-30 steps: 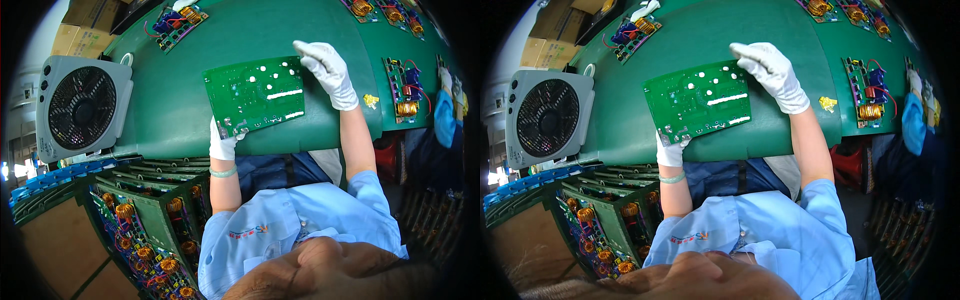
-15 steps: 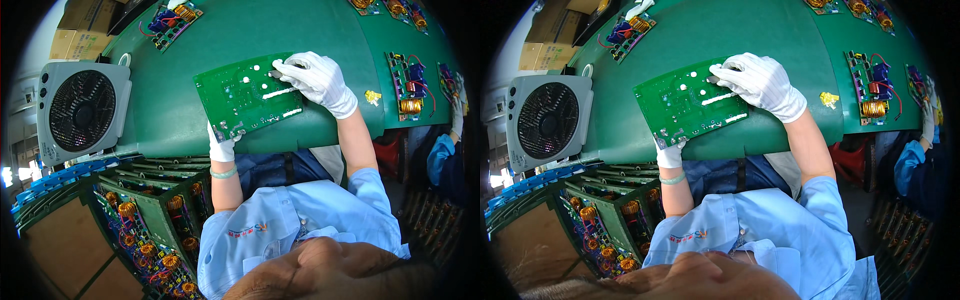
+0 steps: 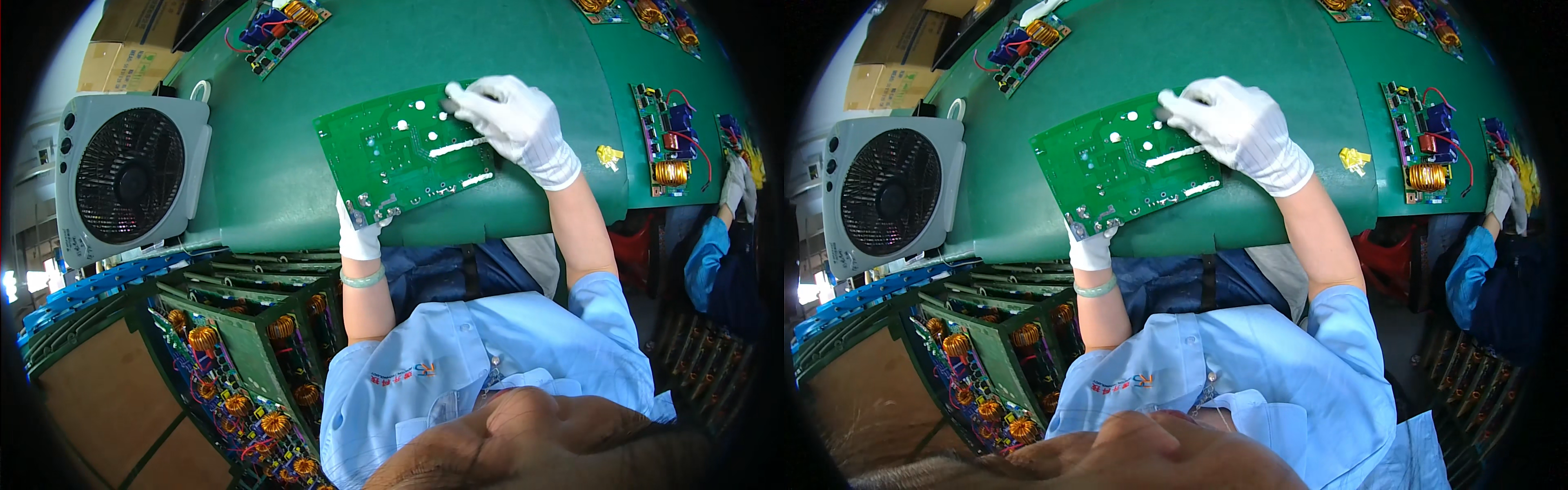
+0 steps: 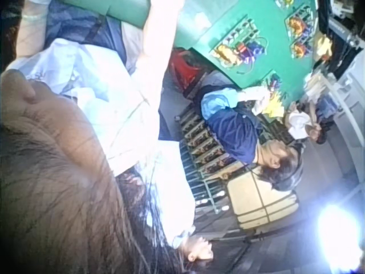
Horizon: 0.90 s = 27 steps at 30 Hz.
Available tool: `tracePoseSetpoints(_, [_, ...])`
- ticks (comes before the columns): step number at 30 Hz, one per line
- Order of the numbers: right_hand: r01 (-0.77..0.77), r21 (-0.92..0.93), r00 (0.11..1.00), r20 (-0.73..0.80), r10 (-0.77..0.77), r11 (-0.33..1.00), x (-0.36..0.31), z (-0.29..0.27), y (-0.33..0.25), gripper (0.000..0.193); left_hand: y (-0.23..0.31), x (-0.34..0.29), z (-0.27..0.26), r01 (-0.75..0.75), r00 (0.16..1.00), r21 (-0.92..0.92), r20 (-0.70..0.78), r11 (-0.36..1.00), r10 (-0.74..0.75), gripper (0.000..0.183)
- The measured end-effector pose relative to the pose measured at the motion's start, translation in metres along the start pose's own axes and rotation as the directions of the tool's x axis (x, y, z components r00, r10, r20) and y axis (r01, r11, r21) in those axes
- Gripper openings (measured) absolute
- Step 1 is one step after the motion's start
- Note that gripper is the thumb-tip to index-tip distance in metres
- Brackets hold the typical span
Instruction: The person assembles electronic circuit boards by hand, using a small metal tool to scrape or clean the board surfaces. They handle multiple boards, flipping them over to inspect both sides, and place finished units into a green rack. The process involves repetitive handling and placement of components.
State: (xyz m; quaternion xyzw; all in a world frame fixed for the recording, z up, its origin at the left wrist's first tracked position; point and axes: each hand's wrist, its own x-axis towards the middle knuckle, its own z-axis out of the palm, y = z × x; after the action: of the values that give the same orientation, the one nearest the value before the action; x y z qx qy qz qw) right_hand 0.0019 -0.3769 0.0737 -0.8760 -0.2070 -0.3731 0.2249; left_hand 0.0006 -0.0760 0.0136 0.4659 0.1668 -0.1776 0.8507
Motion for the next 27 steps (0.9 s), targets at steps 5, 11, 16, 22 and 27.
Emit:
tracePoseSetpoints(5, [-0.133, 0.09, 0.97, -0.195, 0.148, 0.987, 0.009, -0.005, 0.011, 0.047, -0.001, 0.001, -0.003, 0.005, 1.0, -0.006, 0.009, 1.0, -0.005, 0.038])
tracePoseSetpoints(11, [-0.033, 0.122, 0.995, -0.094, 0.044, 0.992, 0.001, -0.007, 0.009, 0.042, -0.006, 0.005, -0.013, 0.022, 0.999, -0.007, 0.027, 1.0, -0.022, 0.038])
tracePoseSetpoints(16, [0.103, 0.047, 0.985, -0.141, -0.096, 0.994, 0.007, -0.007, 0.002, 0.041, -0.007, 0.005, -0.013, 0.04, 0.998, -0.005, 0.042, 0.999, -0.039, 0.038])
tracePoseSetpoints(22, [0.072, -0.036, 0.983, 0.17, -0.065, 0.997, 0.014, -0.012, -0.021, 0.056, 0.01, -0.012, 0.008, 0.065, 0.998, 0.124, 0.011, 0.99, -0.067, 0.045])
tracePoseSetpoints(27, [0.033, -0.005, 0.995, 0.097, -0.032, 0.999, 0.006, -0.003, -0.007, 0.032, 0.007, -0.008, 0.005, 0.087, 0.996, 0.054, -0.007, 0.995, -0.087, 0.046])
